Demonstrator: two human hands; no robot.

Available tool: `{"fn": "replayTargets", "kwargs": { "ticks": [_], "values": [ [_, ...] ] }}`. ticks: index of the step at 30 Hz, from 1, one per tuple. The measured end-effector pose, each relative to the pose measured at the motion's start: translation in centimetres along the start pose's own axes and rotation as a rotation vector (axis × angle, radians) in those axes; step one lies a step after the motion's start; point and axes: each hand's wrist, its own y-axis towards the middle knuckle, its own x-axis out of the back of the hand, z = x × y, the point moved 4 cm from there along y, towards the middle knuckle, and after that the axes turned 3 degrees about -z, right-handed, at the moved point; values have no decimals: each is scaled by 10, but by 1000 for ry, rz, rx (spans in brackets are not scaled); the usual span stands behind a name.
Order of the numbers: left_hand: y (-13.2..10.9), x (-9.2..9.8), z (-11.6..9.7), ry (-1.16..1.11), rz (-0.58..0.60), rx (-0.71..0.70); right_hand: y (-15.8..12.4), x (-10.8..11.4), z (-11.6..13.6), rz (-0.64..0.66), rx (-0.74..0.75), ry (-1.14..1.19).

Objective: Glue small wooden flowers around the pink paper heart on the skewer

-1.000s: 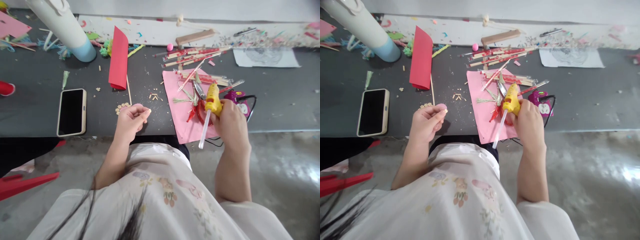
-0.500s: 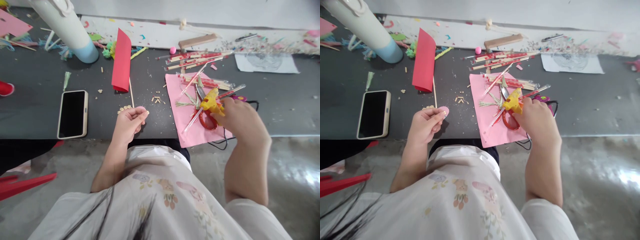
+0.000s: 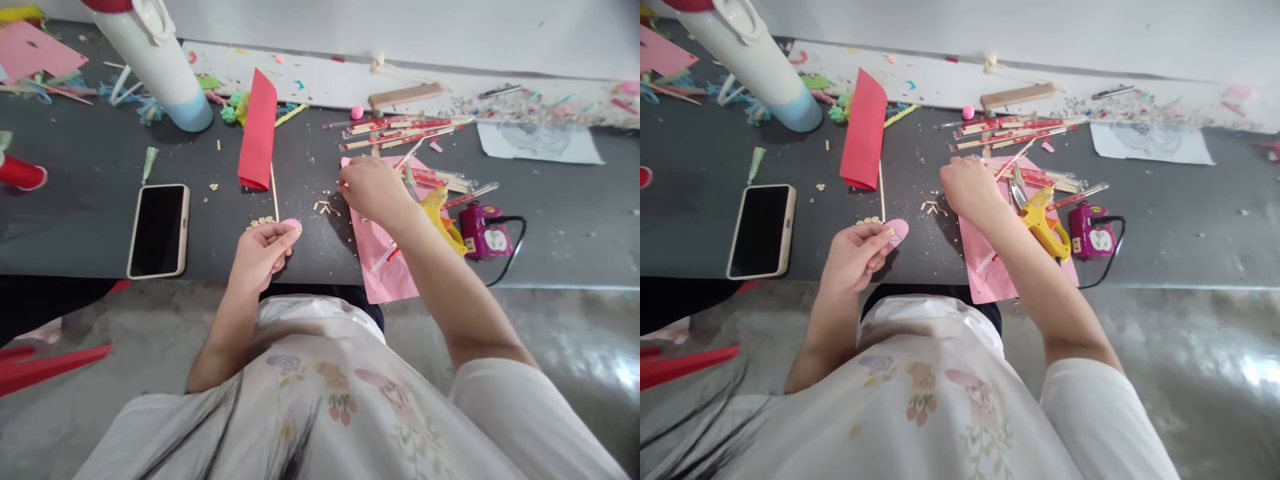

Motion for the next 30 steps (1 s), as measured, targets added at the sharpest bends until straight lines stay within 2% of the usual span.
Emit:
{"fn": "replayTargets", "kwargs": {
  "ticks": [8, 15, 20, 23, 27, 30],
  "values": [
    [-2, 3, -2, -11, -1, -9, 23, -21, 6, 55, 60, -43],
    [-1, 8, 0, 5, -7, -31, 26, -26, 6, -18, 39, -7],
    [-3, 6, -2, 3, -11, -38, 24, -25, 6, 5, 64, 3],
    [-5, 5, -3, -12, -8, -38, 11, -16, 0, -50, 42, 251],
    [-7, -1, -5, -33, 26, -64, -17, -7, -7, -158, 22, 882],
    [-9, -13, -8, -23, 74, -103, -36, -8, -6, -222, 56, 1230]
  ]
}}
